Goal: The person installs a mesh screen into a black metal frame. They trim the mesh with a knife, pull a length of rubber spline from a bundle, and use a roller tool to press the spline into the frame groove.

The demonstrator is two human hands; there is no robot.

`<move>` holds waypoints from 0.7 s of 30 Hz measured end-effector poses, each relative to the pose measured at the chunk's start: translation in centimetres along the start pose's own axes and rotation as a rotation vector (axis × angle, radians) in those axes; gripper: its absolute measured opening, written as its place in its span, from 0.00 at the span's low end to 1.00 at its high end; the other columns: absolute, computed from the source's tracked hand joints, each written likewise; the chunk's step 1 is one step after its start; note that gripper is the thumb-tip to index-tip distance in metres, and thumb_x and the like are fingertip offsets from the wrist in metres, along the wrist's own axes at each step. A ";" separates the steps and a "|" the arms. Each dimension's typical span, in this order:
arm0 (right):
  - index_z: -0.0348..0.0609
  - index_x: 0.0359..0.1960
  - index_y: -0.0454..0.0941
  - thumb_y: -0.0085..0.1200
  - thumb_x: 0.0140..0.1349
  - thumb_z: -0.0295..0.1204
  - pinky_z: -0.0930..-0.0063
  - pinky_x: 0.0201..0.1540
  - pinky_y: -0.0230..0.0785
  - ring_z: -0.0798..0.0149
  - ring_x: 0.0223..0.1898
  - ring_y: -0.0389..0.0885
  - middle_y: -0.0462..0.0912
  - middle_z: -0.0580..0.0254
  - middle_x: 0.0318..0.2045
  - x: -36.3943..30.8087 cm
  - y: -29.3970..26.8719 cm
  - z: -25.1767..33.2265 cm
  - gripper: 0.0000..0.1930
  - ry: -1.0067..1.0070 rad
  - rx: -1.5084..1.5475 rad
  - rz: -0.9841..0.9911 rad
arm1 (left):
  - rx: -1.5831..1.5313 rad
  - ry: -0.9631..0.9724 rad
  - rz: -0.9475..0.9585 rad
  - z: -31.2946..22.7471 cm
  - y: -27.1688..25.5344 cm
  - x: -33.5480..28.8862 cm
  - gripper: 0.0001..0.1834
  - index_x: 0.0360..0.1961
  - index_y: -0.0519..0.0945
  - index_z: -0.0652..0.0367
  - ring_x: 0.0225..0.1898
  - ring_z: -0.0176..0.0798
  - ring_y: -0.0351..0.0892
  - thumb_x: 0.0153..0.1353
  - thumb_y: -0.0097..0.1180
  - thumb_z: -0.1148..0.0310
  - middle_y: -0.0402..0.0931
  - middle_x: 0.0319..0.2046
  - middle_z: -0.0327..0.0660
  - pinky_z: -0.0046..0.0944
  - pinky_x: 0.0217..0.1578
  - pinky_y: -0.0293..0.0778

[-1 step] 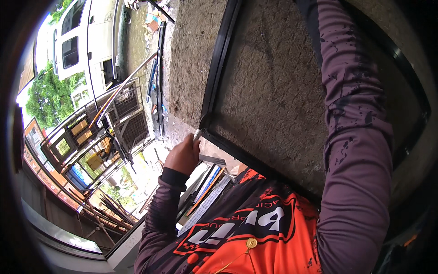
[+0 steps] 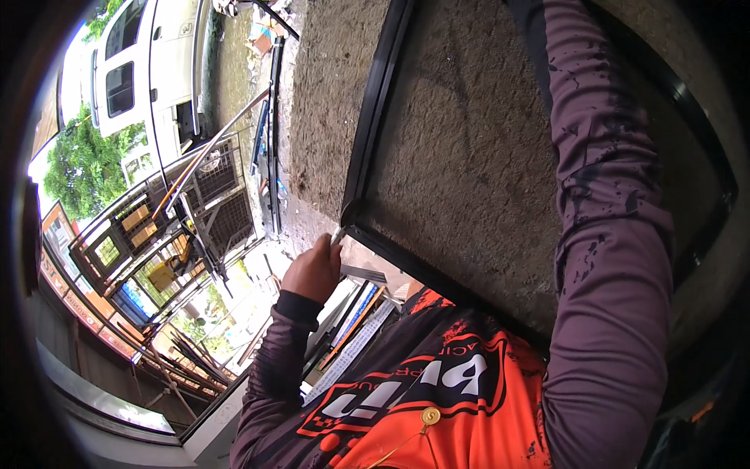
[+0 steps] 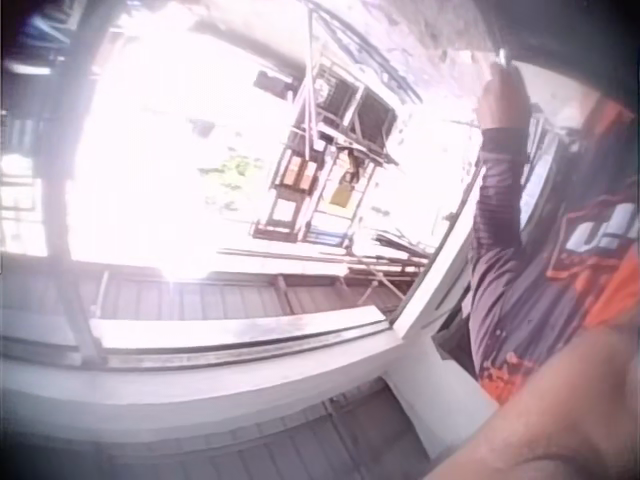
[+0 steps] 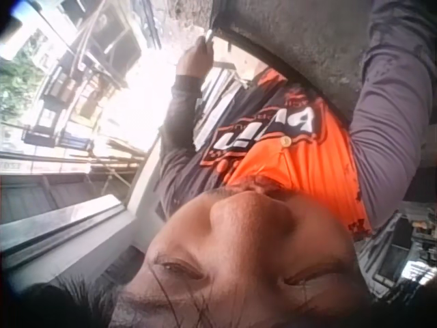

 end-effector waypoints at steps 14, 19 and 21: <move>0.38 0.29 0.83 0.63 0.56 0.39 0.63 0.33 0.71 0.57 0.27 0.82 0.84 0.51 0.24 -0.2 -0.5 1.2 0.14 0.116 0.028 0.044 | -0.002 -0.061 0.070 1.5 1.2 -2.3 0.12 0.41 0.72 0.59 0.25 0.63 0.78 0.67 0.49 0.60 0.77 0.22 0.57 0.58 0.26 0.72; 0.38 0.29 0.83 0.63 0.55 0.39 0.63 0.33 0.71 0.57 0.27 0.82 0.84 0.51 0.24 -0.2 -0.4 0.6 0.14 0.071 0.028 0.017 | -0.004 0.008 -0.005 -1.3 -1.3 1.1 0.12 0.40 0.70 0.57 0.26 0.64 0.79 0.67 0.49 0.59 0.78 0.23 0.57 0.60 0.26 0.73; 0.38 0.29 0.83 0.64 0.55 0.40 0.63 0.33 0.71 0.56 0.27 0.82 0.84 0.50 0.24 -0.4 -0.3 1.0 0.15 0.121 0.042 0.007 | -0.036 0.071 -0.079 -2.6 -2.4 2.3 0.12 0.38 0.68 0.57 0.27 0.65 0.79 0.68 0.48 0.59 0.78 0.22 0.58 0.61 0.26 0.72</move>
Point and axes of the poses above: each hand's wrist, its own x-axis towards the middle knuckle, its own y-axis out of the palm, z = x × y, the point moved 5 cm from there along x, towards the middle knuckle
